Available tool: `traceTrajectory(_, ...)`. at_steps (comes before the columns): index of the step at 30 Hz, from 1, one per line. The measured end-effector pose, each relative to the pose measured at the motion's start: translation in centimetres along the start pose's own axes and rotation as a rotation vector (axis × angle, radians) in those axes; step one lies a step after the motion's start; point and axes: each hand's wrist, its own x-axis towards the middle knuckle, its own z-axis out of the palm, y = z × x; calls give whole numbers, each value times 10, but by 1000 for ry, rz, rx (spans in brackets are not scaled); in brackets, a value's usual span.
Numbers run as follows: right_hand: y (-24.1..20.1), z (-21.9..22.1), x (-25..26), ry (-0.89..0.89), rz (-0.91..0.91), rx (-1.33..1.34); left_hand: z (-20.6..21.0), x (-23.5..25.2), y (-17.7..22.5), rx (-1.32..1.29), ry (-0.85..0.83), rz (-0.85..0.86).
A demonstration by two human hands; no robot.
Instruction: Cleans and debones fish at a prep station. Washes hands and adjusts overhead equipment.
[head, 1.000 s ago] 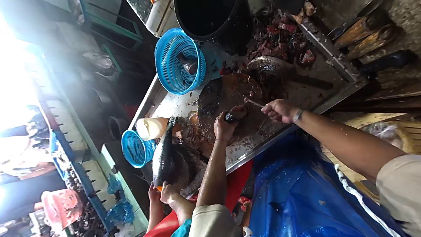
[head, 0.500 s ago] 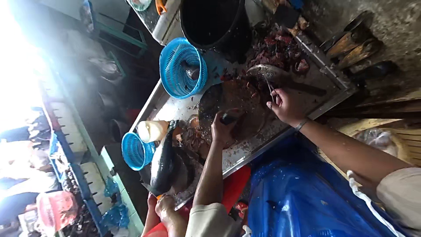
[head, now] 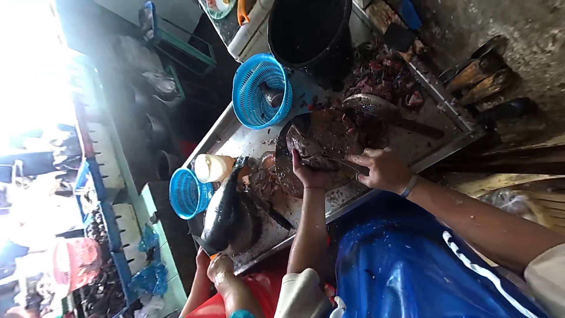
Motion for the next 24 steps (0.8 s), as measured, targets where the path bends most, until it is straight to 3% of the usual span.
traceTrajectory(5, -5, -1, 10, -183, 149, 108, -4, -8, -7, 40, 45, 32)
traceTrajectory(7, -4, 12, 22, -235, 175, 66, -27, -10, -11, 490, 151, 122)
traceTrajectory(9, 1, 25, 29, -344, 165, -50, -57, -15, -1, 1231, 222, 255)
traceTrajectory(11, 9, 39, 27, -366, 124, -136, -52, -17, 28, 1798, 28, 382)
traceTrajectory(15, 10, 52, 11, -258, 0, -198, 5, 14, 56, 2451, -771, 426)
traceTrajectory(18, 6, 54, 10, -229, -29, -254, 30, 48, 41, 2737, -1347, 390)
traceTrajectory(20, 4, 53, 10, -242, -62, -298, 25, 70, 33, 2746, -1631, 497)
traceTrajectory(22, 1, 47, 17, -327, -42, -315, 22, 81, 41, 2761, -1650, 505)
traceTrajectory(24, -3, 46, 15, -396, 5, -277, 3, 75, 58, 2756, -1397, 384)
